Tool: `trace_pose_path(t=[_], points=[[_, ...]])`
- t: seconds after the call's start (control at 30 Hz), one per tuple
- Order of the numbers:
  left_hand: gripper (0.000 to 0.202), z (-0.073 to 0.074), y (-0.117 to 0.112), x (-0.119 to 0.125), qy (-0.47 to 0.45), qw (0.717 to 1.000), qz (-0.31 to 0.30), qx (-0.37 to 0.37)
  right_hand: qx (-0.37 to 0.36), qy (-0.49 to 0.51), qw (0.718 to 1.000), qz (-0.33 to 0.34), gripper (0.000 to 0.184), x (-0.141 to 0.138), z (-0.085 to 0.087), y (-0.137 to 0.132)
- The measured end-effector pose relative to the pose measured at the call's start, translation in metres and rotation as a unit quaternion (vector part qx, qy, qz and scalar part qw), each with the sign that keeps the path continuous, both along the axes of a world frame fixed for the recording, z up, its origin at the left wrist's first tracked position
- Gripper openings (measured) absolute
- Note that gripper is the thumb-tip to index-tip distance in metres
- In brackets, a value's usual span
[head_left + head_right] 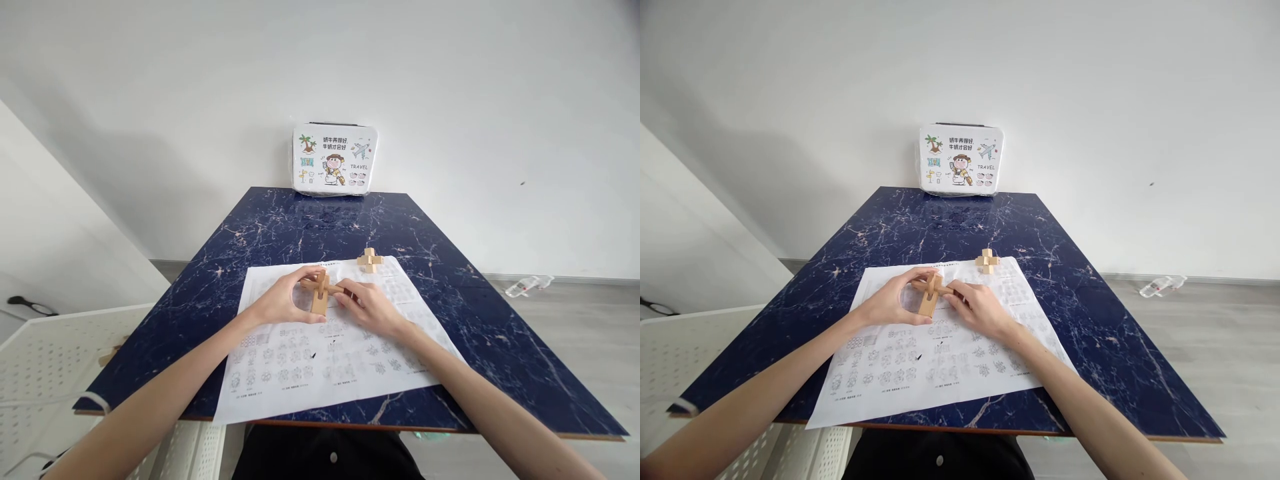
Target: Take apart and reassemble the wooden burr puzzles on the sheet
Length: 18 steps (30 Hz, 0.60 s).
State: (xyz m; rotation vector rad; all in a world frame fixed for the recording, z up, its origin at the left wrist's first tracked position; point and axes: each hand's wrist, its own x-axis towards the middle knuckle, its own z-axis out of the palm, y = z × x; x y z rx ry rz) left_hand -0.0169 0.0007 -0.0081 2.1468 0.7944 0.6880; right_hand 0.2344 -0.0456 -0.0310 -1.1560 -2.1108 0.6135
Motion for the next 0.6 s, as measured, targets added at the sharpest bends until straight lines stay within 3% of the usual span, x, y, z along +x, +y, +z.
trace_pose_path(t=[0.3, 0.6], points=[[0.082, 0.0051, -0.0022, -0.0014, 0.004, 0.999, -0.027, -0.020, -0.006, -0.015, 0.999, 0.034, 0.025, 0.0020, -0.0005, -0.0049], [0.071, 0.0000, -0.0033, -0.0007, -0.004, 0.997, -0.036, 0.075, 0.043, -0.059, 0.997, -0.006, 0.023, 0.0009, -0.0072, -0.0023]])
